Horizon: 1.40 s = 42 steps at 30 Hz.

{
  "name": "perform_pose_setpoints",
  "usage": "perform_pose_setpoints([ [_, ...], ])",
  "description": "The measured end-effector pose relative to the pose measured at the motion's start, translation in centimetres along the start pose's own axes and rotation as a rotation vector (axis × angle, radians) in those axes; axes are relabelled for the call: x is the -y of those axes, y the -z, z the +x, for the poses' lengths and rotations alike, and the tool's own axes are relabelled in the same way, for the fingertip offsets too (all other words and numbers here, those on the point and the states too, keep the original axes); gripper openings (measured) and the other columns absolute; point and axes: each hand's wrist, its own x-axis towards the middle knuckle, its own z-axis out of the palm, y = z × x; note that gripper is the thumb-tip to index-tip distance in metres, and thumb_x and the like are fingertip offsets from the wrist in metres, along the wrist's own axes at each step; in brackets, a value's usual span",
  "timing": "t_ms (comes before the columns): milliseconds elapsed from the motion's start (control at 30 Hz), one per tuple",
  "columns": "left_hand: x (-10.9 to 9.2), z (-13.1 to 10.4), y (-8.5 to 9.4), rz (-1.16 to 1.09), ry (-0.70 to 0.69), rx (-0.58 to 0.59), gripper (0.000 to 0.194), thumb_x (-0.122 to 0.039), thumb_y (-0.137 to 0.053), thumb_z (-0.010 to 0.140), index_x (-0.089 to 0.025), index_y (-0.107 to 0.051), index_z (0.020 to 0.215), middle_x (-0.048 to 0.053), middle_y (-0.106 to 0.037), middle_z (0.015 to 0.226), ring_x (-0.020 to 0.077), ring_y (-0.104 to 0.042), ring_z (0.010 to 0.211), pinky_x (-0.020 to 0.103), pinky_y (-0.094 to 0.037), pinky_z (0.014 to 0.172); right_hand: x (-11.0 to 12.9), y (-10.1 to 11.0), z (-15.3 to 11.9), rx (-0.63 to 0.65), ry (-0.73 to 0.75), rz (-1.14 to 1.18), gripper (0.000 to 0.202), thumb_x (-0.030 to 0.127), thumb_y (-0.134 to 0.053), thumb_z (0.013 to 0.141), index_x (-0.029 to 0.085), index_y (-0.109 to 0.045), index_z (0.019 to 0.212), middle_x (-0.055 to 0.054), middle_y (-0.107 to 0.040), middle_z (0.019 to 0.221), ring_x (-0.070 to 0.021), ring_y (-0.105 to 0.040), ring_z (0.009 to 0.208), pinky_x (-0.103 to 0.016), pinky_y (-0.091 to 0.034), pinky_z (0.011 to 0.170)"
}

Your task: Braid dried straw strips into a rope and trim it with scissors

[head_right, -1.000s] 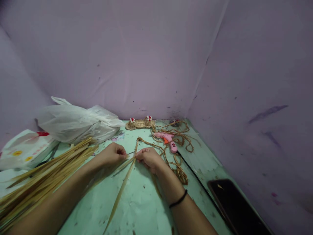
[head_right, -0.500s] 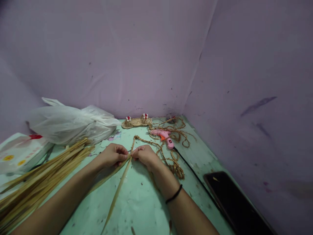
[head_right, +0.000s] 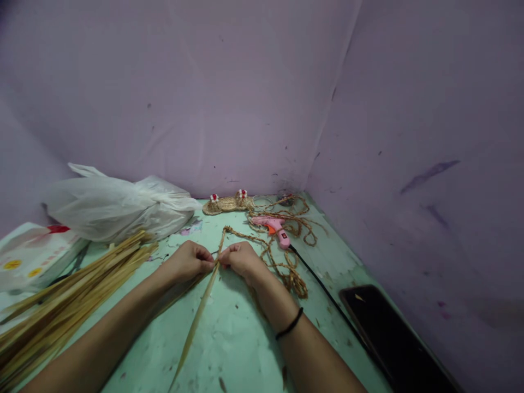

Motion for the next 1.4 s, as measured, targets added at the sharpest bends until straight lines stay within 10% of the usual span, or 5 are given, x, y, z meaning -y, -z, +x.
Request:
perform_pose_setpoints([
  [1400,0.0,0.5,-0.6,-0.114,0.091,-0.031,0.011,-0.019,-0.058,0.055,-0.01,-0.06,0.05,-0.007,-0.032,0.034,0.0051,-0.026,0.038,0.021,-0.019,0.04,-0.1,-0.2,0.1,-0.016,0.029,0.023,0.009,0.012,-0.055,0.06,0.014,-0.053,0.051,0.005,-0.047,0.04,-0.0034,-0.027,0.035,-0.019,-0.018,0.038],
])
